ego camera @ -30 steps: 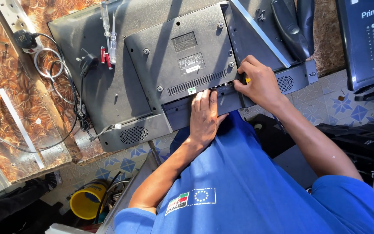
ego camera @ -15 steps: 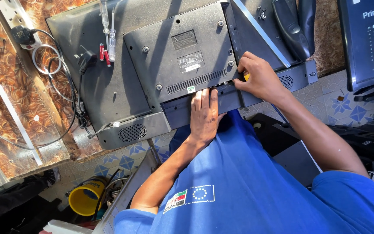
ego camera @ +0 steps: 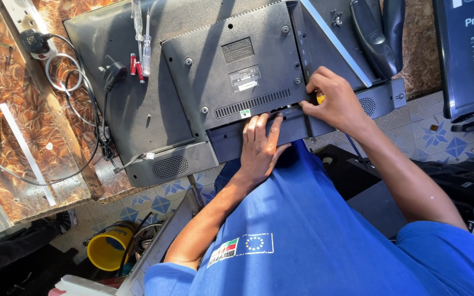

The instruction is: The person removes a metal bracket from a disassembled television chassis and places it on a nearby shelf. They then reposition the television casing and use a screwdriver to tighten screws on the back panel, securing the casing to the main unit.

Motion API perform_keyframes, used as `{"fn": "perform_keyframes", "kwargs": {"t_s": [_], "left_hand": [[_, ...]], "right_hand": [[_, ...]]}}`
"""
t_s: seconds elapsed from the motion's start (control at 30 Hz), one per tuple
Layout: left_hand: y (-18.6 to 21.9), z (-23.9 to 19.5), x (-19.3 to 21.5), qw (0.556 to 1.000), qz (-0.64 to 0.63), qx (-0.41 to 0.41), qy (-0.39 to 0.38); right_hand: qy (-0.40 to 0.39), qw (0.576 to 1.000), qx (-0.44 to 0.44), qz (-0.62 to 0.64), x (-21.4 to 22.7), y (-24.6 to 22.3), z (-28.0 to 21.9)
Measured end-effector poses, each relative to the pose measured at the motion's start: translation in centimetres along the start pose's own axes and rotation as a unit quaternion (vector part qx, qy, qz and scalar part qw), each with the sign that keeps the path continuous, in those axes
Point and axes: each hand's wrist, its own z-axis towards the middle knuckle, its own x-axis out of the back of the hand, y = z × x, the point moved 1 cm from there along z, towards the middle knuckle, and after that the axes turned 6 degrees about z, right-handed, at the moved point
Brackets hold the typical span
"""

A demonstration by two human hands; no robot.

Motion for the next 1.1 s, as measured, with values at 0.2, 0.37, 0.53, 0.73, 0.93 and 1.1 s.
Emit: {"fn": "perform_keyframes", "kwargs": {"t_s": [0.2,0.37,0.53,0.73,0.93,1.1], "left_hand": [[-0.2,-0.4,0.8,0.999,-0.027,0.0,0.046],[0.1,-0.1,2.5,0.993,0.004,0.006,0.117],[0.3,0.0,3.8,0.994,-0.063,-0.006,0.094],[-4.6,-2.0,11.5,0.962,-0.23,0.012,0.147],[-16.4,-7.8,20.0,0.947,0.069,0.277,0.148],[-23.1,-14.1,20.6,0.948,0.038,0.313,-0.037]], "right_hand": [[0.023,0.998,0.052,-0.028,-0.2,1.2,-0.3],[0.021,0.997,0.065,-0.023,1.7,-1.2,0.1],[-0.034,0.992,-0.053,-0.106,4.2,-5.3,1.0],[-0.032,0.993,-0.117,-0.01,6.5,-5.3,1.8],[0.029,0.984,-0.12,0.13,7.6,-2.4,0.5],[0.027,0.959,-0.154,0.236,7.4,2.3,0.3]]}}
